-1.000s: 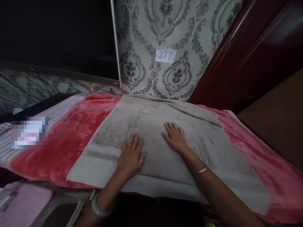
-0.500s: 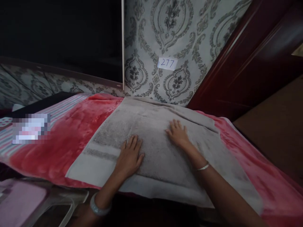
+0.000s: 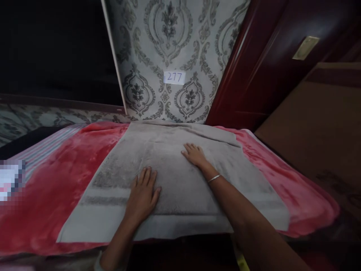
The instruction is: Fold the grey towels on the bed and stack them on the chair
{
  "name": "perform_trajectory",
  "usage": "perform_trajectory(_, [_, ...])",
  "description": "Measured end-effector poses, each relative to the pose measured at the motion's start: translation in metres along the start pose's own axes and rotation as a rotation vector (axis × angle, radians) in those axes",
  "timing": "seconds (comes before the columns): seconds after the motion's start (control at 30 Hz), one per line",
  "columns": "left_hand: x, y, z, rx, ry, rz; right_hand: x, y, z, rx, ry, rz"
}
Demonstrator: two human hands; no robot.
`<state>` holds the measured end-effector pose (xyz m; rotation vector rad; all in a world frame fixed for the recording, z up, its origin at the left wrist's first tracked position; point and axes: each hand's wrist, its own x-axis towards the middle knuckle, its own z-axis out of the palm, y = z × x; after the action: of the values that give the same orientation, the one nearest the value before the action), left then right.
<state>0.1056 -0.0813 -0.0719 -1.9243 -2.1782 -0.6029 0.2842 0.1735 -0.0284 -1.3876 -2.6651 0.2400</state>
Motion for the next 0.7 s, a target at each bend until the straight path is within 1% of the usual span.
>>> perform_trajectory(0.07, [0.001, -0.001, 0.001, -0.006, 0.006, 0.000, -0.006, 0.032, -0.004, 0.069, 0.053, 0.114])
perform_trajectory(0.13, [0.002, -0.002, 0.001, -0.006, 0.003, 0.006, -0.014, 0.057, -0.005, 0.139, 0.102, 0.195])
perform_trajectory(0.2, [0.003, -0.001, -0.001, 0.002, -0.008, 0.009, -0.022, 0.075, -0.006, 0.180, 0.132, 0.249])
perform_trajectory(0.3, [0.004, 0.000, -0.004, 0.018, -0.025, -0.002, -0.035, 0.093, -0.005, 0.221, 0.157, 0.310])
perform_trajectory(0.37, [0.004, 0.000, -0.005, 0.024, -0.032, -0.001, -0.045, 0.099, -0.002, 0.323, 0.174, 0.322])
perform_trajectory(0.43, [0.004, -0.001, -0.005, 0.026, -0.028, 0.003, -0.058, 0.102, 0.004, 0.507, 0.205, 0.309])
perform_trajectory(0.5, [0.004, -0.002, -0.004, 0.025, -0.014, 0.003, -0.071, 0.101, 0.013, 0.686, 0.265, 0.282])
perform_trajectory(0.6, [0.005, -0.003, -0.004, 0.023, -0.005, -0.002, -0.089, 0.096, 0.027, 0.812, 0.346, 0.269])
perform_trajectory(0.7, [0.006, -0.002, -0.006, 0.028, -0.014, -0.009, -0.107, 0.093, 0.035, 0.944, 0.359, 0.297])
